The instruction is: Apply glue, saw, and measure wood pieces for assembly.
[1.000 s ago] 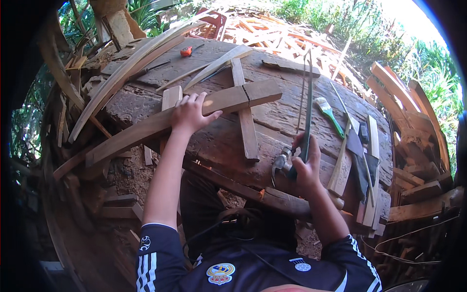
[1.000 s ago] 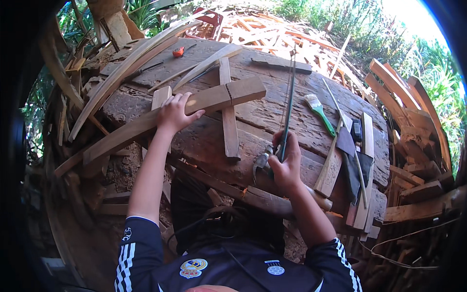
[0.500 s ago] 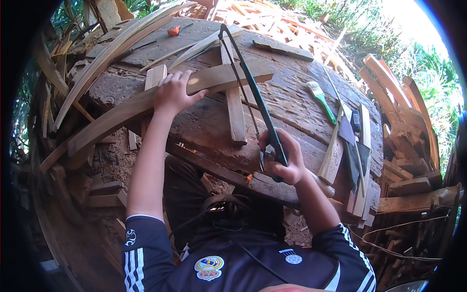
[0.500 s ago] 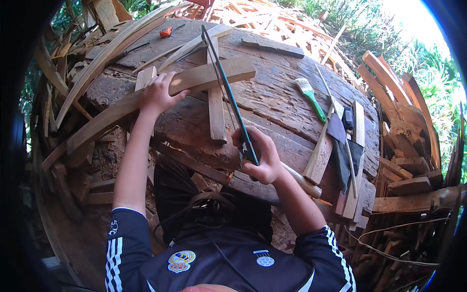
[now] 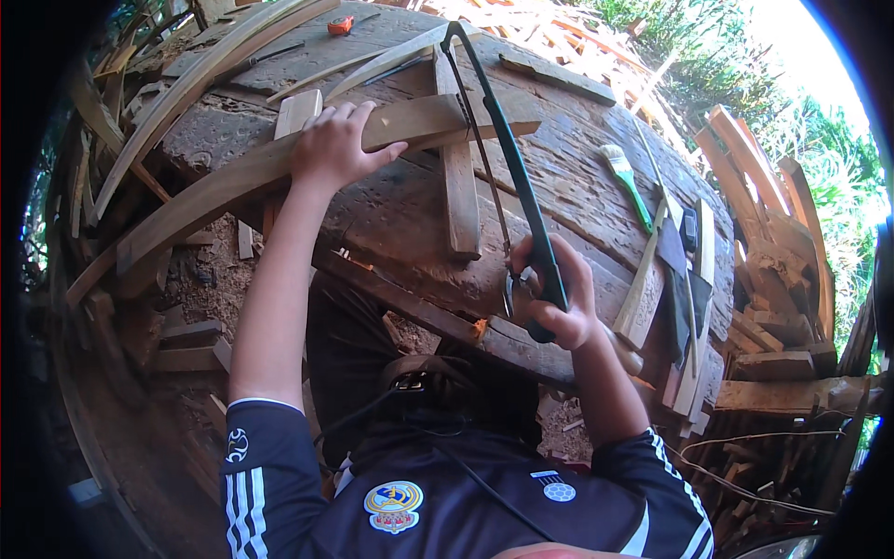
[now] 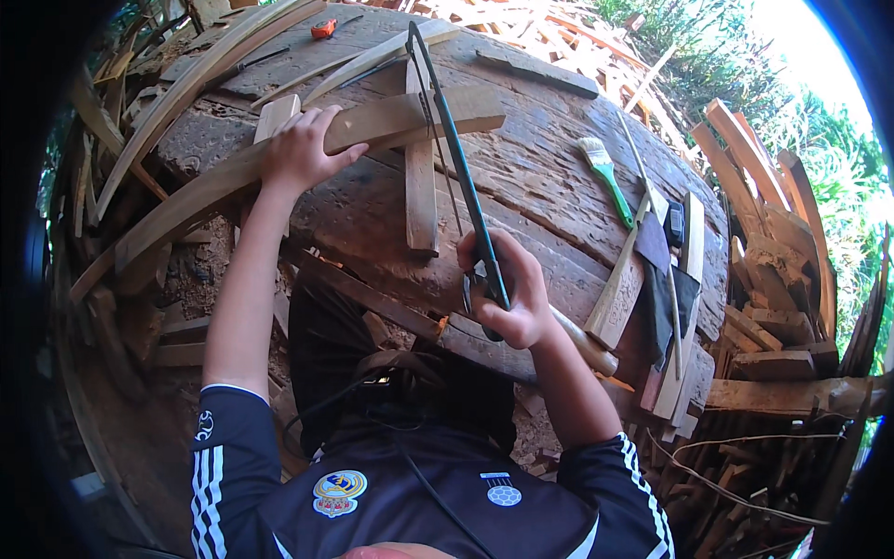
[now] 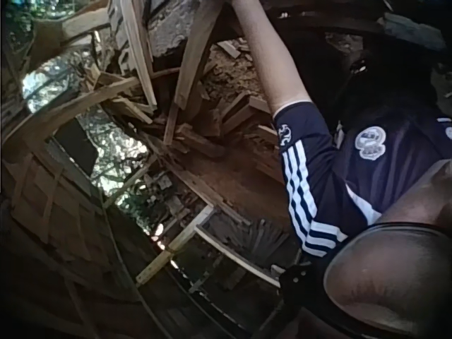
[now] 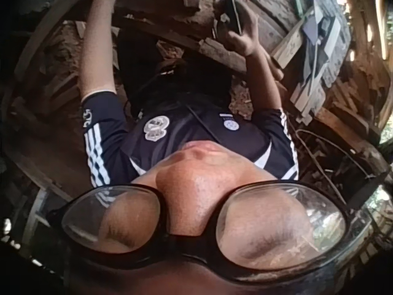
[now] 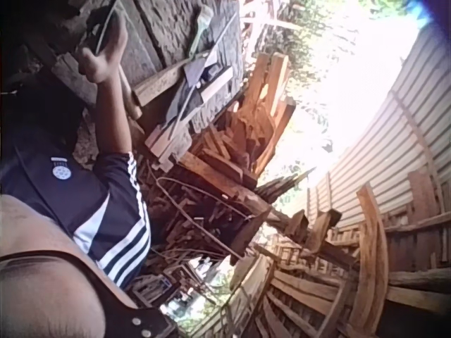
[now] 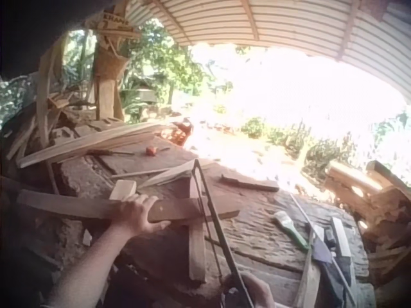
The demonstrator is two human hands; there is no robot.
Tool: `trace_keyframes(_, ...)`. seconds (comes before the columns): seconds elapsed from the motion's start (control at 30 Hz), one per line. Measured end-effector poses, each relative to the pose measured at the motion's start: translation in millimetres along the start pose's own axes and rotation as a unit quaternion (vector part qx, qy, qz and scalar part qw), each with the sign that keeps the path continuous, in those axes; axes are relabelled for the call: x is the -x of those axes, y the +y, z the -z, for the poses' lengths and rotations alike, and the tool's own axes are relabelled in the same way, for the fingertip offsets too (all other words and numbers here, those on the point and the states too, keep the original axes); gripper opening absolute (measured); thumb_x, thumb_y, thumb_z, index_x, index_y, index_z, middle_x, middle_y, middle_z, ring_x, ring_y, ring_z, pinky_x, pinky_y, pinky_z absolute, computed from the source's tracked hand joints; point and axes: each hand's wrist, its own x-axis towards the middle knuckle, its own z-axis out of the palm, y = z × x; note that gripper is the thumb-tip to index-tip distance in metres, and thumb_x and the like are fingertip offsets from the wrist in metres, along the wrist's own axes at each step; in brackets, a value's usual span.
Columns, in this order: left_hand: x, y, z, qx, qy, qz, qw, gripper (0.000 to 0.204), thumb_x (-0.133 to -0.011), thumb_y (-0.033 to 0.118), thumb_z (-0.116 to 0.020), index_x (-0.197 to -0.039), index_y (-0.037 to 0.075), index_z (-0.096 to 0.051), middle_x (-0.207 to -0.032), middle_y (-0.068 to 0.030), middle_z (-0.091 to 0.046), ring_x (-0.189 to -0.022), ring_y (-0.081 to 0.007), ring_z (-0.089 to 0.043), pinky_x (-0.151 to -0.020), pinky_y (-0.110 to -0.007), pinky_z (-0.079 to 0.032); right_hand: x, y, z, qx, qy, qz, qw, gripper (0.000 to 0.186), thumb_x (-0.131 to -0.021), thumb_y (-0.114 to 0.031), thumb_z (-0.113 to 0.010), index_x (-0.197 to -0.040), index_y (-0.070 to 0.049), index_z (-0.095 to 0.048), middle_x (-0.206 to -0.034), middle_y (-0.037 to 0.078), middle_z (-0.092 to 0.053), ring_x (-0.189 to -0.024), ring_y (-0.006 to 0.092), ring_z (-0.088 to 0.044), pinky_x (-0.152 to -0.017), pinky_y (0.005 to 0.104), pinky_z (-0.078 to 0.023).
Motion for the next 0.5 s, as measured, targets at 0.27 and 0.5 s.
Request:
trace_keyframes(0.27,-0.1,3.5,-0.1,-0.006,-0.007,0.002,1.0,0.088,-0.079,0.082,-0.057,-0.13,0.01,-0.063,-0.116,-0.0147,-0.069,-0.109,-0.0316,-0.068,-0.096,-0.044,-0.054,6.2,-7.0,1.2,-0.007,0.001,-0.031,1.0,0.081,-0.068,-0.052,-0.076,-0.12,0.006,-0.053,-0.102,0.007,-0.055,-0.085,0.0124,-0.053,-0.074,0.0254,-0.045)
trace_keyframes(0.5,0.6,4.6,1.0,0.001,0.001,0.005,1.0,0.085,-0.078,0.078,-0.062,-0.132,0.011,-0.061,-0.115,-0.0141,-0.069,-0.106,-0.0343,-0.067,-0.092,-0.046,-0.055,8.2,-13.7,-2.6,0.0,0.012,-0.022,1.0,0.078,-0.068,-0.05,-0.074,-0.12,0.005,-0.054,-0.101,0.005,-0.055,-0.082,0.0104,-0.052,-0.071,0.0237,-0.043)
